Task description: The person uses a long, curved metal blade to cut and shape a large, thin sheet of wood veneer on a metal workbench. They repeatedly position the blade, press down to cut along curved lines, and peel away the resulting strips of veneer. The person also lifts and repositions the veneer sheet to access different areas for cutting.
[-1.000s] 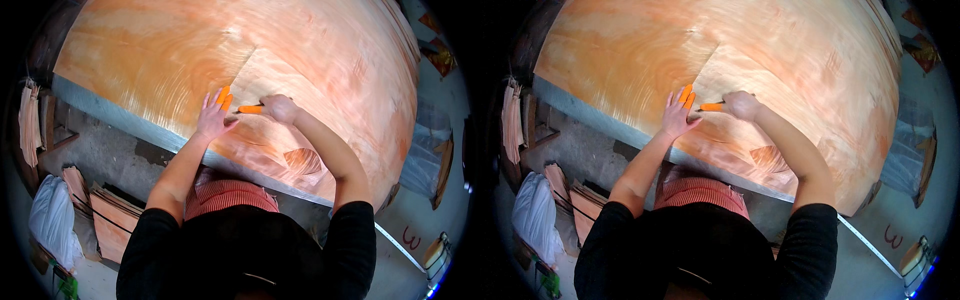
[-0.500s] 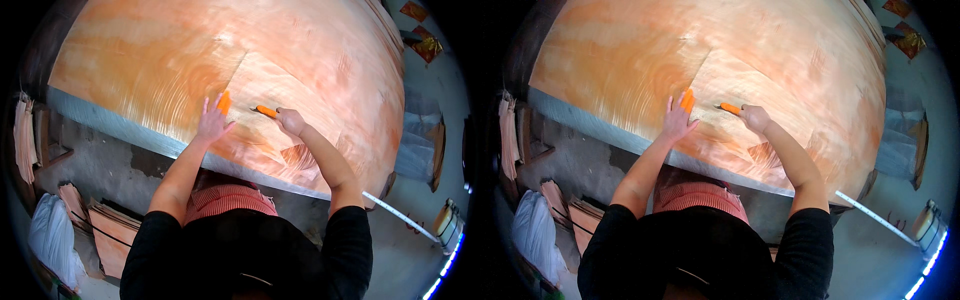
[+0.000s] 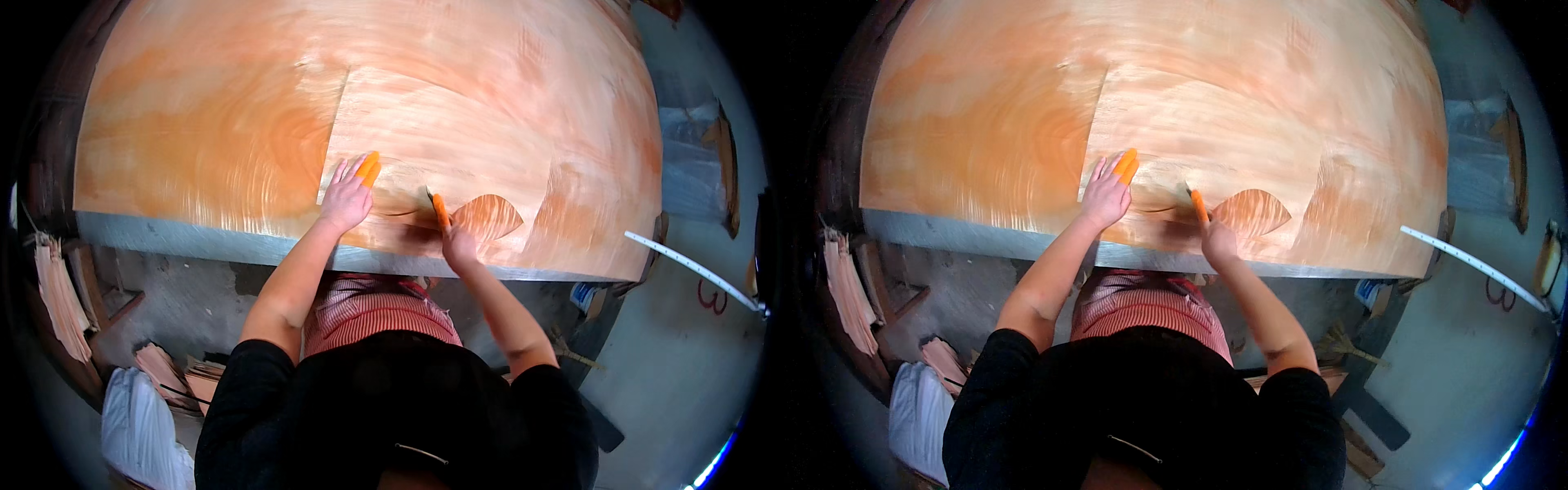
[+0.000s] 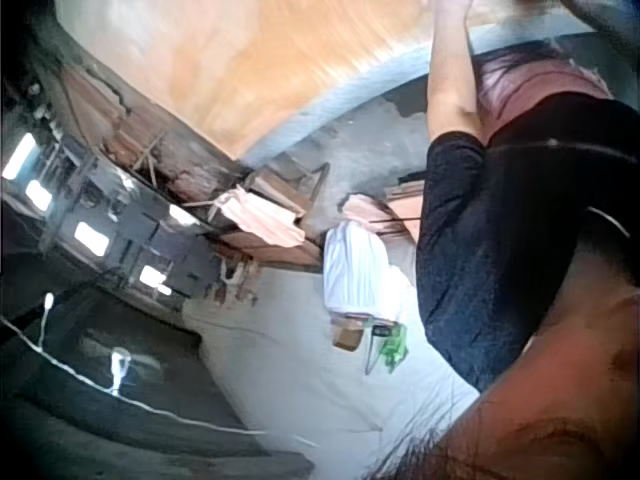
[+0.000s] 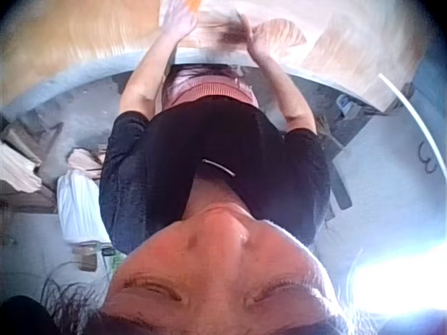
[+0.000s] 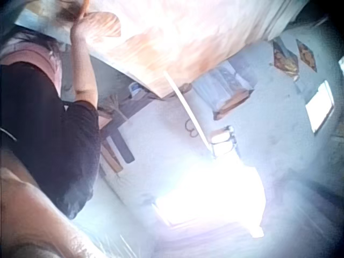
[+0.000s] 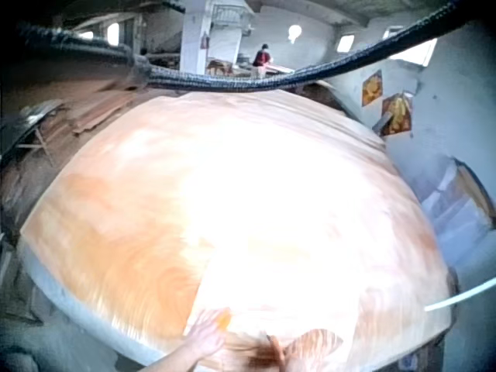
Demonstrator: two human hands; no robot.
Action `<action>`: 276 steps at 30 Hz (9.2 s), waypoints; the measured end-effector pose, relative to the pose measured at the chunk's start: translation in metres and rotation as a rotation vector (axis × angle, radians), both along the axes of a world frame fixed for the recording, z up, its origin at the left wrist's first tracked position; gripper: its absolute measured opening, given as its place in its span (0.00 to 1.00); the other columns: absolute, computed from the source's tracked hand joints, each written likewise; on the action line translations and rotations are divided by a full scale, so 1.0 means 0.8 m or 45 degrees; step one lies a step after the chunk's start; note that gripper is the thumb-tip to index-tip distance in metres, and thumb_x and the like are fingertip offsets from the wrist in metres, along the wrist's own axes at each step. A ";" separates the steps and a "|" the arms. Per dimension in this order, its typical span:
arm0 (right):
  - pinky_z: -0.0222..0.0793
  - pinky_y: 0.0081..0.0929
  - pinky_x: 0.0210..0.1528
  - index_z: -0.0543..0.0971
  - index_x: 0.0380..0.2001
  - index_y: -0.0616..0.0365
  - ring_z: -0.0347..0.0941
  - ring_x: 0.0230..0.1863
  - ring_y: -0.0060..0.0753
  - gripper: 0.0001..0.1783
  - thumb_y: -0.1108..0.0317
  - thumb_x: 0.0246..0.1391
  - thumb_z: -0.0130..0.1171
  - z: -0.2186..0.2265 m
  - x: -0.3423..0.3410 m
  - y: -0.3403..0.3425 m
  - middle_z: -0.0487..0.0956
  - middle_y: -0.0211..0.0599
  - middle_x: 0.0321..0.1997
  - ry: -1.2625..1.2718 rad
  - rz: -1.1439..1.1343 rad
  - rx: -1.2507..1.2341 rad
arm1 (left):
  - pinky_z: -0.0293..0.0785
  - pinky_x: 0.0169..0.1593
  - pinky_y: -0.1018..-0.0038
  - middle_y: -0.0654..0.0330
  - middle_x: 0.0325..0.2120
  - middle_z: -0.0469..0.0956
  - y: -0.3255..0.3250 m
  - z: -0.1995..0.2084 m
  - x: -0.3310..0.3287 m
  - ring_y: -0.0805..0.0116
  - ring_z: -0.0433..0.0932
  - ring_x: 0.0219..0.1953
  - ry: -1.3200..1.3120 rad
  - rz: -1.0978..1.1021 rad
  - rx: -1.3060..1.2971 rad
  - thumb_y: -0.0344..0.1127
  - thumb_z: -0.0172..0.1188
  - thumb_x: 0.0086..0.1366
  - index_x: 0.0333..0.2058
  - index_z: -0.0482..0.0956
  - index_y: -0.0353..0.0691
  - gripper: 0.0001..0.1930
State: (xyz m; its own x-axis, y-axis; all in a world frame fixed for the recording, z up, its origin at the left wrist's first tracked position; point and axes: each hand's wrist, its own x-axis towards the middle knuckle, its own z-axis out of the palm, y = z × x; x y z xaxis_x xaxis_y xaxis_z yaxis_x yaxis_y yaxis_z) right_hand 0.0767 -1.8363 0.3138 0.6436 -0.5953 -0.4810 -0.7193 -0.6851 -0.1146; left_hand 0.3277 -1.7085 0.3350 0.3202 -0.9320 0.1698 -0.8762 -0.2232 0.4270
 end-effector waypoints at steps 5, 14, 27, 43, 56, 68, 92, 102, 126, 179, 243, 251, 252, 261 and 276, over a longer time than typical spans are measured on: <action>0.65 0.43 0.27 0.67 0.38 0.60 0.69 0.24 0.54 0.16 0.63 0.52 0.36 0.010 -0.023 0.055 0.72 0.52 0.24 -0.141 -0.266 -0.038 | 0.46 0.58 0.63 0.58 0.51 0.59 -0.003 0.002 -0.002 0.66 0.54 0.56 -0.056 -0.002 0.026 0.33 0.48 0.50 0.48 0.64 0.40 0.23; 0.64 0.44 0.29 0.67 0.34 0.65 0.69 0.27 0.54 0.15 0.65 0.52 0.36 0.025 -0.019 0.050 0.72 0.53 0.26 -0.171 -0.334 0.126 | 0.47 0.58 0.62 0.58 0.51 0.60 -0.010 0.005 -0.003 0.65 0.55 0.55 -0.060 0.008 0.017 0.33 0.47 0.50 0.47 0.65 0.39 0.23; 0.61 0.40 0.19 0.68 0.40 0.61 0.67 0.19 0.51 0.19 0.65 0.43 0.54 0.069 0.019 -0.099 0.69 0.49 0.16 -0.757 -0.326 -0.147 | 0.47 0.57 0.62 0.58 0.51 0.59 -0.013 0.009 -0.001 0.64 0.55 0.55 -0.041 0.008 0.109 0.33 0.48 0.49 0.49 0.63 0.39 0.24; 0.66 0.34 0.23 0.74 0.25 0.53 0.70 0.19 0.45 0.09 0.61 0.40 0.55 0.058 0.099 -0.241 0.72 0.42 0.15 -0.671 -0.130 -0.622 | 0.59 0.53 0.65 0.55 0.46 0.65 0.002 -0.001 0.010 0.59 0.63 0.50 0.083 -0.197 -0.151 0.28 0.53 0.47 0.43 0.69 0.40 0.20; 0.62 0.27 0.17 0.77 0.32 0.52 0.66 0.15 0.36 0.23 0.79 0.23 0.55 0.253 -0.042 0.027 0.69 0.36 0.15 -0.898 0.079 -0.459 | 0.57 0.52 0.66 0.57 0.46 0.66 0.003 -0.019 -0.001 0.58 0.62 0.49 0.482 -0.042 -0.134 0.33 0.51 0.50 0.45 0.68 0.40 0.20; 0.64 0.32 0.21 0.76 0.24 0.59 0.70 0.19 0.45 0.10 0.65 0.37 0.58 0.281 -0.089 -0.015 0.72 0.48 0.18 -0.630 -0.325 -0.571 | 0.66 0.40 0.63 0.50 0.32 0.71 0.039 0.090 -0.056 0.52 0.69 0.36 0.143 -0.333 -0.253 0.32 0.54 0.47 0.31 0.72 0.36 0.11; 0.45 0.08 0.09 0.56 0.54 0.57 0.49 0.11 0.09 0.27 0.60 0.52 0.43 0.291 -0.350 -0.312 0.67 0.41 0.46 -2.666 -1.170 1.096 | 0.66 0.44 0.69 0.55 0.41 0.69 0.078 0.107 -0.235 0.57 0.67 0.42 0.264 0.201 0.064 0.36 0.49 0.53 0.37 0.72 0.43 0.12; 0.41 0.07 0.08 0.58 0.52 0.60 0.46 0.11 0.09 0.25 0.62 0.53 0.46 0.369 -0.318 -0.207 0.68 0.32 0.27 -2.632 -0.416 1.122 | 0.65 0.43 0.68 0.55 0.40 0.69 0.004 0.129 -0.256 0.57 0.68 0.41 0.247 0.014 -0.051 0.38 0.48 0.54 0.37 0.72 0.42 0.13; 0.42 0.10 0.10 0.67 0.32 0.53 0.47 0.09 0.11 0.10 0.62 0.49 0.51 0.244 -0.199 -0.112 0.58 0.18 0.12 -2.162 -0.717 2.063 | 0.57 0.51 0.67 0.59 0.40 0.71 -0.228 0.388 -0.352 0.60 0.68 0.41 0.545 -0.738 -0.706 0.34 0.55 0.50 0.30 0.75 0.38 0.09; 0.63 0.14 0.32 0.71 0.30 0.64 0.67 0.31 0.16 0.06 0.74 0.48 0.50 0.247 -0.020 0.014 0.72 0.29 0.27 -1.932 -0.875 0.628 | 0.68 0.34 0.75 0.59 0.27 0.76 -0.069 0.212 -0.156 0.70 0.74 0.30 1.242 -0.528 0.183 0.38 0.57 0.52 0.32 0.74 0.34 0.14; 0.46 0.15 0.11 0.72 0.22 0.58 0.54 0.10 0.14 0.07 0.66 0.46 0.54 0.024 0.018 0.041 0.68 0.24 0.12 -0.981 -1.533 0.840 | 0.47 0.58 0.62 0.49 0.52 0.56 -0.039 0.026 -0.097 0.56 0.52 0.56 0.113 -0.543 0.175 0.48 0.58 0.46 0.49 0.59 0.33 0.35; 0.63 0.21 0.20 0.75 0.24 0.61 0.68 0.17 0.21 0.09 0.66 0.41 0.57 0.055 0.017 0.033 0.74 0.33 0.15 -0.955 -1.453 0.964 | 0.54 0.50 0.68 0.55 0.49 0.60 -0.064 0.054 -0.100 0.60 0.55 0.51 -0.069 -0.607 0.384 0.53 0.58 0.44 0.50 0.60 0.39 0.37; 0.62 0.22 0.20 0.75 0.24 0.61 0.67 0.17 0.22 0.09 0.66 0.42 0.56 0.044 0.011 0.033 0.73 0.32 0.15 -0.912 -1.288 0.851 | 0.54 0.49 0.68 0.56 0.48 0.61 -0.065 0.054 -0.100 0.61 0.55 0.50 -0.078 -0.602 0.441 0.54 0.58 0.43 0.50 0.60 0.40 0.37; 0.57 0.20 0.15 0.75 0.23 0.59 0.64 0.13 0.19 0.10 0.63 0.46 0.53 0.076 -0.054 -0.072 0.71 0.28 0.13 -0.426 -0.688 0.893 | 0.54 0.51 0.66 0.56 0.48 0.61 -0.064 0.045 -0.091 0.60 0.57 0.50 -0.046 -0.623 0.313 0.51 0.59 0.42 0.48 0.63 0.39 0.35; 0.54 0.17 0.14 0.72 0.22 0.60 0.61 0.12 0.17 0.11 0.63 0.43 0.57 0.013 0.131 -0.005 0.68 0.28 0.10 -0.909 -1.260 0.937 | 0.56 0.50 0.65 0.53 0.49 0.60 -0.039 0.041 -0.030 0.59 0.58 0.51 0.084 -0.256 0.080 0.43 0.57 0.46 0.48 0.62 0.34 0.30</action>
